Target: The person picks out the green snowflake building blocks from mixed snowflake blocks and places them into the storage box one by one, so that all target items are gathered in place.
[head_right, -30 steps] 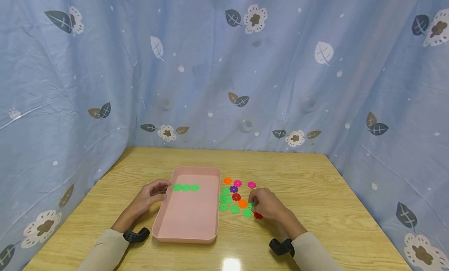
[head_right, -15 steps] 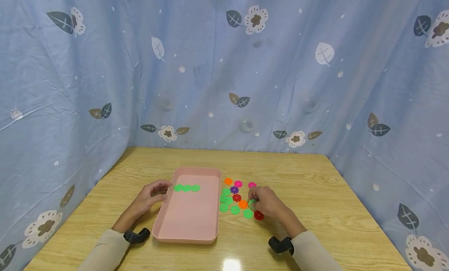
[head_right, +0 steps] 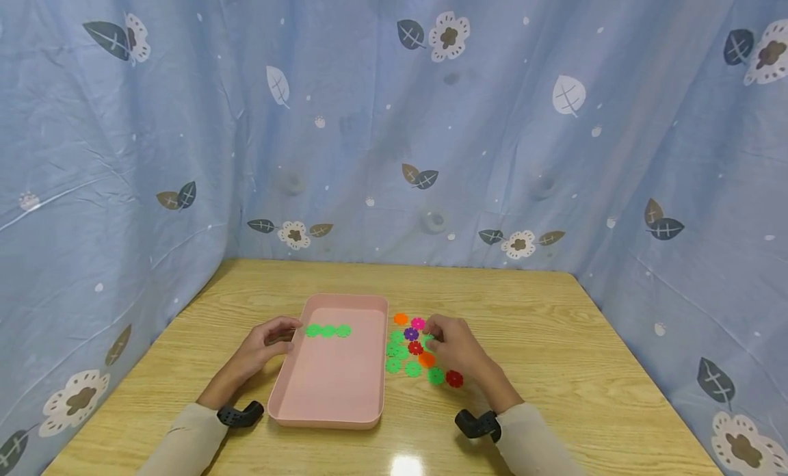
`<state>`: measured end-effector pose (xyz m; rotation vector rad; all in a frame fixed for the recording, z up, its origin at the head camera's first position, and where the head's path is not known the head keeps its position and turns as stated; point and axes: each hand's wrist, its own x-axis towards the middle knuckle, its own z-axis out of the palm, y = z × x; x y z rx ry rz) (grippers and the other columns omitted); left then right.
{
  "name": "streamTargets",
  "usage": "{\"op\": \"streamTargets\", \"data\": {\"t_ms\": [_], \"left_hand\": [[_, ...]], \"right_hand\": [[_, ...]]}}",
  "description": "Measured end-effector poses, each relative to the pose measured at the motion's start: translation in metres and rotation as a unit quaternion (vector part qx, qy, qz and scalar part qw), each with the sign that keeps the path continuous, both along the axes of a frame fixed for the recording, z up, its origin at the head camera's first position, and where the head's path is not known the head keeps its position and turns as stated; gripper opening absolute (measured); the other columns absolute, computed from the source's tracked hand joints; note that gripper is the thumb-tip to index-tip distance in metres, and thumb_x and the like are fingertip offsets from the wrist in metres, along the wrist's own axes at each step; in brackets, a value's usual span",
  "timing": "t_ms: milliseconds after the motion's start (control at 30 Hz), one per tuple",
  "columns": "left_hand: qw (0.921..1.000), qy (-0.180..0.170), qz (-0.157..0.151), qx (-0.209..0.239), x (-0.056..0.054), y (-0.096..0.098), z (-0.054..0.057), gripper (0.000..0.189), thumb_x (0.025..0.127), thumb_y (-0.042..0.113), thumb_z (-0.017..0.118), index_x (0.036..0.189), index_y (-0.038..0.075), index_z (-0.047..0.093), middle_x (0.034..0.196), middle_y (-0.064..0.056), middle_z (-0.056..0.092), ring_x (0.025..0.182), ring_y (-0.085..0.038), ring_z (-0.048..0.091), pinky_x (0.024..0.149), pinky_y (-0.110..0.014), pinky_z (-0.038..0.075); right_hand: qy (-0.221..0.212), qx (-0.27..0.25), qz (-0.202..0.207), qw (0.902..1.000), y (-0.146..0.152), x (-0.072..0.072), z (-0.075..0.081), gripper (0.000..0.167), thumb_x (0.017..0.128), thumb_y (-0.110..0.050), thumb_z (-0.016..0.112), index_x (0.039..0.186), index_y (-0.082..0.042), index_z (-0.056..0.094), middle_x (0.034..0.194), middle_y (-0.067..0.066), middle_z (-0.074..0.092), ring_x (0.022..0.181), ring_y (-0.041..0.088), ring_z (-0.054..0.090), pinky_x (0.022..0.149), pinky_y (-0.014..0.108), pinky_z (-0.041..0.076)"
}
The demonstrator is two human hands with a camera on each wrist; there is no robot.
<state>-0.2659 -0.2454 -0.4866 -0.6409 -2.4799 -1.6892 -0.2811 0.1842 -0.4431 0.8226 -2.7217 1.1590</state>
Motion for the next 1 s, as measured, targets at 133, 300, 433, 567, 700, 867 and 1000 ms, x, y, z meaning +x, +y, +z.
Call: {"op": "streamTargets", "data": {"t_ms": [133, 300, 433, 567, 700, 867, 1000], "left_hand": [[1.0, 0.0, -0.001, -0.002, 0.0, 0.0, 0.0, 0.043, 0.097, 0.007, 0.064, 0.137, -0.005, 0.055, 0.138, -0.025, 0.058, 0.127, -0.045, 0.056, 0.106, -0.053, 0.045], [1.0, 0.001, 0.001, -0.003, 0.0, 0.0, 0.001, 0.043, 0.096, 0.008, 0.065, 0.136, -0.004, 0.056, 0.137, -0.025, 0.058, 0.126, -0.045, 0.056, 0.105, -0.049, 0.046], [1.0, 0.0, 0.005, -0.005, 0.0, 0.001, 0.001, 0.042, 0.096, 0.008, 0.065, 0.136, -0.003, 0.056, 0.137, -0.024, 0.058, 0.126, -0.044, 0.057, 0.105, -0.047, 0.047], [1.0, -0.002, 0.008, -0.005, 0.0, 0.001, 0.001, 0.042, 0.096, 0.008, 0.065, 0.136, -0.002, 0.057, 0.137, -0.023, 0.059, 0.126, -0.043, 0.057, 0.105, -0.047, 0.047], [1.0, -0.002, 0.008, -0.005, 0.001, 0.001, 0.001, 0.042, 0.096, 0.009, 0.066, 0.136, -0.002, 0.057, 0.137, -0.023, 0.059, 0.125, -0.043, 0.058, 0.105, -0.049, 0.047], [0.9999, -0.003, 0.008, -0.006, 0.002, 0.001, 0.001, 0.043, 0.096, 0.01, 0.066, 0.136, -0.002, 0.057, 0.137, -0.024, 0.058, 0.124, -0.044, 0.058, 0.104, -0.05, 0.048], [1.0, -0.005, 0.005, -0.004, 0.003, 0.001, 0.002, 0.043, 0.096, 0.009, 0.065, 0.136, -0.002, 0.057, 0.138, -0.024, 0.058, 0.125, -0.045, 0.058, 0.104, -0.047, 0.049]], "right_hand": [[-0.015, -0.035, 0.005, 0.9993, -0.012, -0.002, 0.002, 0.013, 0.092, 0.002, 0.066, 0.105, -0.001, 0.067, 0.087, 0.003, 0.065, 0.069, 0.013, 0.057, 0.062, 0.027, 0.053], [-0.016, -0.056, 0.012, 0.9982, -0.03, -0.004, 0.006, 0.014, 0.091, 0.002, 0.066, 0.105, -0.001, 0.068, 0.092, 0.007, 0.068, 0.072, 0.014, 0.061, 0.064, 0.027, 0.055], [-0.009, -0.058, -0.001, 0.9983, -0.044, -0.003, 0.013, 0.012, 0.091, -0.002, 0.067, 0.102, -0.006, 0.069, 0.09, 0.004, 0.067, 0.073, 0.014, 0.062, 0.065, 0.028, 0.055], [-0.024, -0.088, 0.004, 0.9958, -0.057, -0.004, 0.02, 0.013, 0.092, -0.001, 0.067, 0.104, -0.006, 0.069, 0.089, 0.005, 0.068, 0.069, 0.02, 0.065, 0.059, 0.029, 0.055], [-0.039, -0.125, 0.033, 0.9909, -0.069, -0.007, 0.023, 0.014, 0.092, 0.002, 0.067, 0.105, -0.001, 0.069, 0.085, 0.009, 0.068, 0.063, 0.035, 0.065, 0.05, 0.028, 0.052], [-0.044, -0.143, 0.047, 0.9876, -0.083, -0.012, 0.023, 0.015, 0.092, 0.004, 0.066, 0.107, 0.002, 0.069, 0.084, 0.013, 0.068, 0.064, 0.041, 0.066, 0.051, 0.04, 0.056], [-0.062, -0.143, 0.037, 0.987, -0.094, -0.016, 0.022, 0.017, 0.093, 0.005, 0.064, 0.11, 0.005, 0.069, 0.088, 0.014, 0.067, 0.064, 0.034, 0.068, 0.057, 0.05, 0.058]]}}
